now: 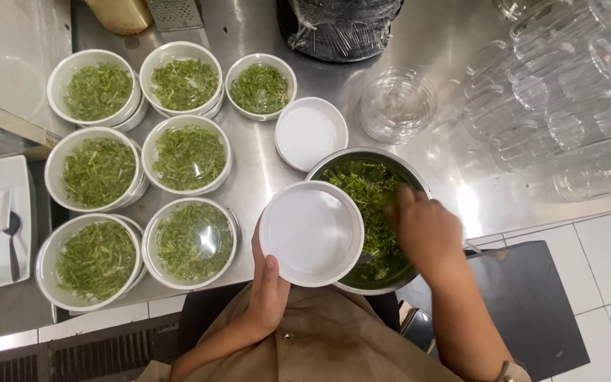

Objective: Portioning chopped green vegetables from a large mixing bowl into individual small serving bowls on a prep table.

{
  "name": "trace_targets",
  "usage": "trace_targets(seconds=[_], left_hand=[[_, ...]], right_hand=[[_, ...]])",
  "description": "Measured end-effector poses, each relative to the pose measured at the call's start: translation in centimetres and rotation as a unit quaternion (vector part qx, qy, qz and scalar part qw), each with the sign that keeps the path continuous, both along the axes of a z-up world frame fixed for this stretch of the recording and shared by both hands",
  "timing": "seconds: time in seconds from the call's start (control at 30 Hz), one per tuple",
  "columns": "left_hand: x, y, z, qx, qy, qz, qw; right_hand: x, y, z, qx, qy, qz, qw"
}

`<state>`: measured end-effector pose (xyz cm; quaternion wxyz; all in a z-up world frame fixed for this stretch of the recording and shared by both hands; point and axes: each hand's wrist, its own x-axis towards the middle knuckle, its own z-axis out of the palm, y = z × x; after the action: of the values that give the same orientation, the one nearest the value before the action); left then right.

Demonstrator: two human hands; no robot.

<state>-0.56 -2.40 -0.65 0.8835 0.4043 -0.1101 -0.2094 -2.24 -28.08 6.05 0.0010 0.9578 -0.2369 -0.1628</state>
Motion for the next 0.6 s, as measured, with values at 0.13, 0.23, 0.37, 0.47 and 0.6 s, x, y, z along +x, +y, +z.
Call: trace_targets(seconds=[0.13, 0.23, 0.37, 0.47, 0.6], left_hand=[[0.0, -0.1, 0.0, 0.010, -0.007, 0.008, 1.000], [0.0, 0.0, 0.2, 0.013, -0.014, 0.011, 1.000], [0.1, 0.1, 0.5, 0.014, -0.011, -0.006, 1.000], [0.2, -0.1, 0.5, 0.019, -0.021, -0.002, 1.000], [0.0, 0.0, 0.8, 0.029, -0.029, 0.003, 0.999]], right_hand=[[0.8, 0.8, -3.6, -0.022, 0.075, 0.017, 0.997], [0.6, 0.6, -4.6, -0.034, 0.057, 0.034, 0.997], [-0.6, 0.2, -1.5, -0.003, -0.043, 0.028, 0.999], [-0.5, 0.1, -0.6, 0.032, -0.074, 0.034, 0.996], [-0.9, -0.5, -1.7, 0.047, -0.046, 0.047, 0.997]])
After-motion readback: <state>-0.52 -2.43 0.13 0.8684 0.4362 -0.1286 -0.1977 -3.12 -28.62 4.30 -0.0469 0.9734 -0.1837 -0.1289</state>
